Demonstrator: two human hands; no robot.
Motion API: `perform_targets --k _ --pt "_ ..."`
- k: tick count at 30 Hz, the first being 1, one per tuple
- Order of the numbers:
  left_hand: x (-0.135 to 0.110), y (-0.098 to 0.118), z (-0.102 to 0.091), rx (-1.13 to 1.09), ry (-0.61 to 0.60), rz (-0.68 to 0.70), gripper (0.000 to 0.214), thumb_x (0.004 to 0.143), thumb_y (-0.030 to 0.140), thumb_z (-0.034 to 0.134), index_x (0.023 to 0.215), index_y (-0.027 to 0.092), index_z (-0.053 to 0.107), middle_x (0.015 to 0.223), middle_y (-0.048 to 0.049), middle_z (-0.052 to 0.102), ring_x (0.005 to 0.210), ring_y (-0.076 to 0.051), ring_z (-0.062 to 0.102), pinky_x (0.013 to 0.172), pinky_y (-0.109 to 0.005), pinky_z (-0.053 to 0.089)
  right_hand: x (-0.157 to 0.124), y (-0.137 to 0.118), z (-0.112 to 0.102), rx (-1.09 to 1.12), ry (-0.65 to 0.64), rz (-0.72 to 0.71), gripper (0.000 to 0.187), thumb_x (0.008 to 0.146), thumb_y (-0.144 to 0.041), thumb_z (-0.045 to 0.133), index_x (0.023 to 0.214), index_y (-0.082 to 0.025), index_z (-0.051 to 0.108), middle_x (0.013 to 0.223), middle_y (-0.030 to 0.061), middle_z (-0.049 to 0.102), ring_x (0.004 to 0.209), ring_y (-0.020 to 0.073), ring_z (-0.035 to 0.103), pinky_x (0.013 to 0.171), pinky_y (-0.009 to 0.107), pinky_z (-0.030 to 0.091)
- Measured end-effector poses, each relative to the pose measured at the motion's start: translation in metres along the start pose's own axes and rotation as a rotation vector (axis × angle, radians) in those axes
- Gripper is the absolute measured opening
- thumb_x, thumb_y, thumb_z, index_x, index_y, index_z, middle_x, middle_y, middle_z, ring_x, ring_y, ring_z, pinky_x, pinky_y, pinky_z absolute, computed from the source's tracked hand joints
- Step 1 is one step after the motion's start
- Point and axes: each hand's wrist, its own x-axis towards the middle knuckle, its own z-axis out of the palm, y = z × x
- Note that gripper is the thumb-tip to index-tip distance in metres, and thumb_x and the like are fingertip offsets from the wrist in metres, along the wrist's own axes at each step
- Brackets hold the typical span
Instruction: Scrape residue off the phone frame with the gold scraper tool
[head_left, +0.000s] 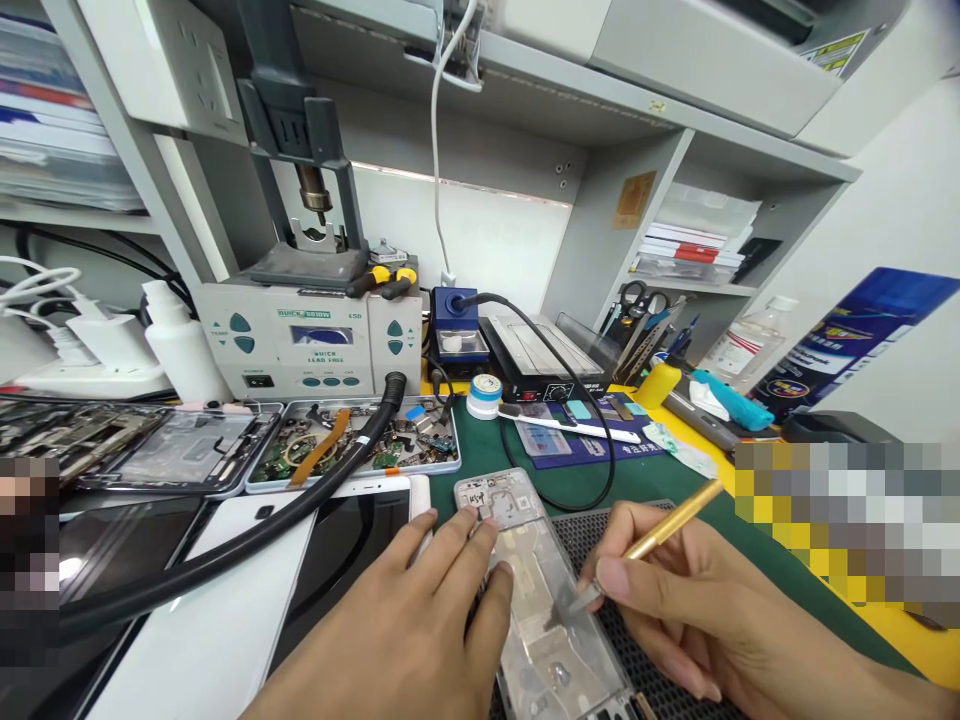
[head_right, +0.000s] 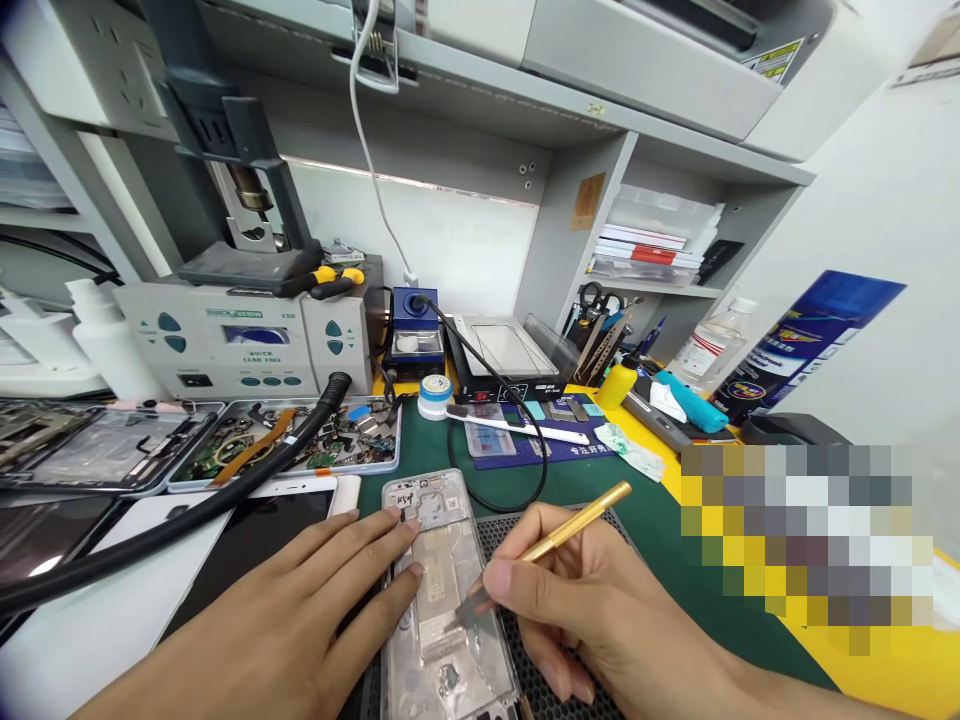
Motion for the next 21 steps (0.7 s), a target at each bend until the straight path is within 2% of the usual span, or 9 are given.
perform_targets --k 13,16,18,19,21 --pt "0.001 0.0 -0.003 0.04 -0.006 0.005 0.044 0.105 0.02 0.039 0.137 0.012 0.068 0.147 -0.0212 0.062 0.131 -0.038 0.065 0.103 -0.052 0.058 -0.001 -0.004 0.003 0.012 0.013 0.007 0.039 0.084 -0.046 0.089 0.082 -0.019 0.061 0.061 -0.0095 0.048 0.042 0.0018 0.032 0.039 0.016 0.022" --pt "0.003 0.001 -0.006 0.03 -0.013 0.01 0.046 0.107 0.019 0.034 0.135 0.011 0.07 0.144 -0.0217 0.065 0.129 -0.038 0.067 0.099 -0.052 0.059 -0.003 0.002 0.0 -0.018 -0.012 -0.004 0.036 0.087 -0.046 0.087 0.085 -0.019 0.063 0.071 -0.006 0.059 0.042 -0.0001 0.037 0.039 0.014 0.027" --pt "0.004 0.003 -0.007 0.02 -0.006 -0.019 0.051 0.109 0.017 0.027 0.134 0.01 0.071 0.143 -0.0218 0.065 0.13 -0.038 0.067 0.1 -0.052 0.058 -0.006 0.01 -0.005 -0.172 -0.048 -0.147 0.027 0.091 -0.041 0.083 0.086 -0.02 0.068 0.084 0.0004 0.071 0.049 0.0041 0.054 0.044 0.014 0.04" --pt "0.005 0.004 -0.008 0.016 -0.001 -0.037 0.055 0.11 0.016 0.022 0.134 0.009 0.071 0.144 -0.0217 0.064 0.131 -0.037 0.066 0.101 -0.053 0.057 -0.008 0.015 -0.007 -0.288 -0.087 -0.278 0.021 0.093 -0.038 0.081 0.086 -0.021 0.071 0.091 0.0032 0.077 0.057 0.0082 0.064 0.048 0.015 0.049" --pt "0.005 0.005 -0.008 0.001 0.023 -0.055 0.06 0.11 0.016 0.016 0.132 0.01 0.072 0.144 -0.0203 0.065 0.131 -0.035 0.066 0.103 -0.052 0.055 -0.011 0.022 -0.012 -0.553 -0.219 -0.627 0.009 0.094 -0.031 0.079 0.092 -0.023 0.077 0.091 0.0043 0.082 0.075 0.0176 0.079 0.066 0.021 0.063"
